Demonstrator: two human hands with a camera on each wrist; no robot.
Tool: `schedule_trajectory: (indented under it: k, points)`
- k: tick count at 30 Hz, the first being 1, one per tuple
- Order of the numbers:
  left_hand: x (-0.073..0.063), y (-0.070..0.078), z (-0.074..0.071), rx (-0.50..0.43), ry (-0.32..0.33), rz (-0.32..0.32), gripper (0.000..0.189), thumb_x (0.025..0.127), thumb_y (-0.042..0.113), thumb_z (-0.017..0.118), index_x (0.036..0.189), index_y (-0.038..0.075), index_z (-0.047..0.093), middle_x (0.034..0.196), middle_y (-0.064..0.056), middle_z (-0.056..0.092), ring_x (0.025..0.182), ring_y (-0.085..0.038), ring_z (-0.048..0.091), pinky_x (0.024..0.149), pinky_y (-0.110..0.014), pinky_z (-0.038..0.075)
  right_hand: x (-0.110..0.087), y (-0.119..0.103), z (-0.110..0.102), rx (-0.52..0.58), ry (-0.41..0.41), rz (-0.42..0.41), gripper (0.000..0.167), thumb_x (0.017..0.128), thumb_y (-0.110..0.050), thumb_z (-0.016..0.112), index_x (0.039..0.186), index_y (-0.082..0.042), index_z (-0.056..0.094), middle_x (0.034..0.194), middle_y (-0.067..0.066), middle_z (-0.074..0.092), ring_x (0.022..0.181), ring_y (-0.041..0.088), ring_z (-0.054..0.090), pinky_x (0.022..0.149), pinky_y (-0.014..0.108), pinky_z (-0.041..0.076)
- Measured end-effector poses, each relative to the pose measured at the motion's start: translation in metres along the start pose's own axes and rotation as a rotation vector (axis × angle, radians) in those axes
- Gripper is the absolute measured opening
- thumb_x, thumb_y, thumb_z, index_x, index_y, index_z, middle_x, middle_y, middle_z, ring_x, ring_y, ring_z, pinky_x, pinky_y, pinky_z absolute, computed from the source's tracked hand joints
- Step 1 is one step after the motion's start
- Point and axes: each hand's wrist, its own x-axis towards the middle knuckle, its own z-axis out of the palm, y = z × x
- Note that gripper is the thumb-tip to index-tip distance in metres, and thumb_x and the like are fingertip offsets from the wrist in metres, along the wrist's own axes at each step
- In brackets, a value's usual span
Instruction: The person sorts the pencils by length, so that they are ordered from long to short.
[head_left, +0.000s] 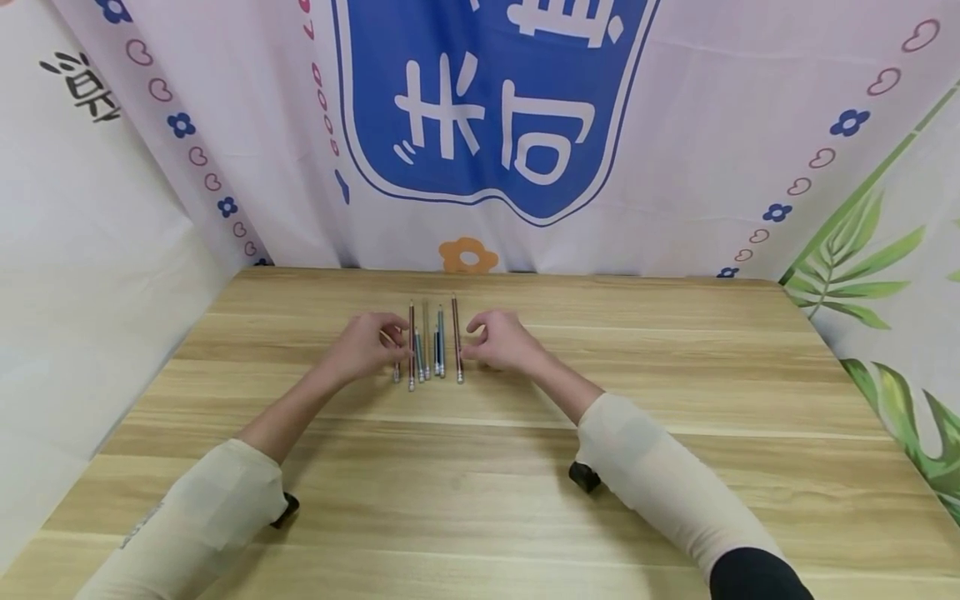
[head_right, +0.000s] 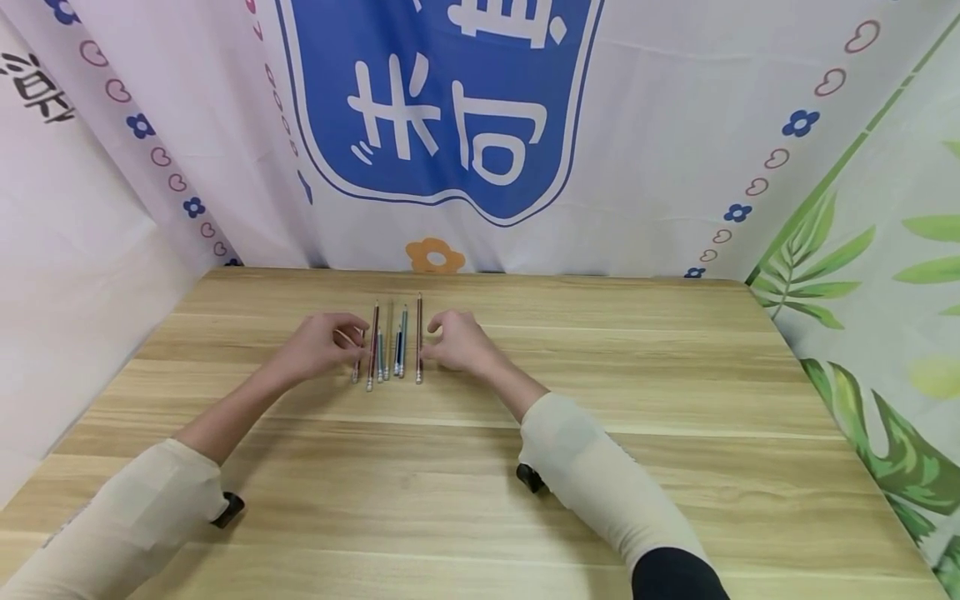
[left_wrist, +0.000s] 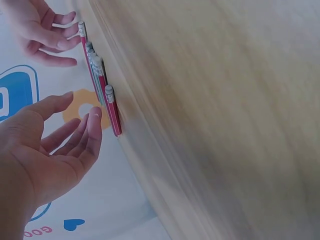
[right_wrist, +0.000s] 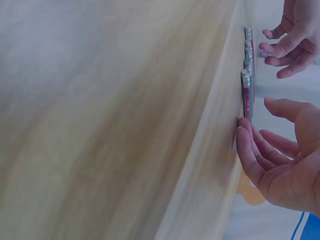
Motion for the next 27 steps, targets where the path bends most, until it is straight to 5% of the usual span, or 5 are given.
schedule_trajectory:
  k: [9,17,27]
  points:
    - [-0.002,0.003,0.004,-0.021,-0.007,0.000,0.044,0.087,-0.002,0.079,0.125,-0.015,0.062,0.097,-0.021,0.070,0.081,-0.026,0.069,0.065,-0.024,0.061,0.009,-0.005,0.012,-0.025,0.020,0.036,0.047,0.089,-0.013,0.082,0.129,0.005,0.064,0.105,0.018,0.076,0.074,0.017,0.072,0.066,0.024,0.062]
    - [-0.002,0.002,0.009,-0.055,-0.013,-0.031,0.047,0.085,-0.005,0.078,0.127,-0.016,0.060,0.097,-0.022,0.070,0.077,-0.023,0.068,0.061,-0.026,0.062,0.013,-0.009,0.017,-0.071,0.055,0.059,0.042,0.089,-0.015,0.083,0.123,0.003,0.068,0.085,0.010,0.075,0.055,0.013,0.063,0.051,0.021,0.055]
    - [-0.004,0.004,0.013,-0.024,-0.017,-0.089,0.046,0.085,-0.006,0.078,0.127,-0.016,0.060,0.096,-0.021,0.070,0.075,-0.022,0.067,0.062,-0.030,0.062,0.017,-0.011,0.020,-0.107,0.065,0.111,0.041,0.088,-0.016,0.085,0.121,0.001,0.069,0.085,0.006,0.072,0.054,0.012,0.061,0.048,0.020,0.051]
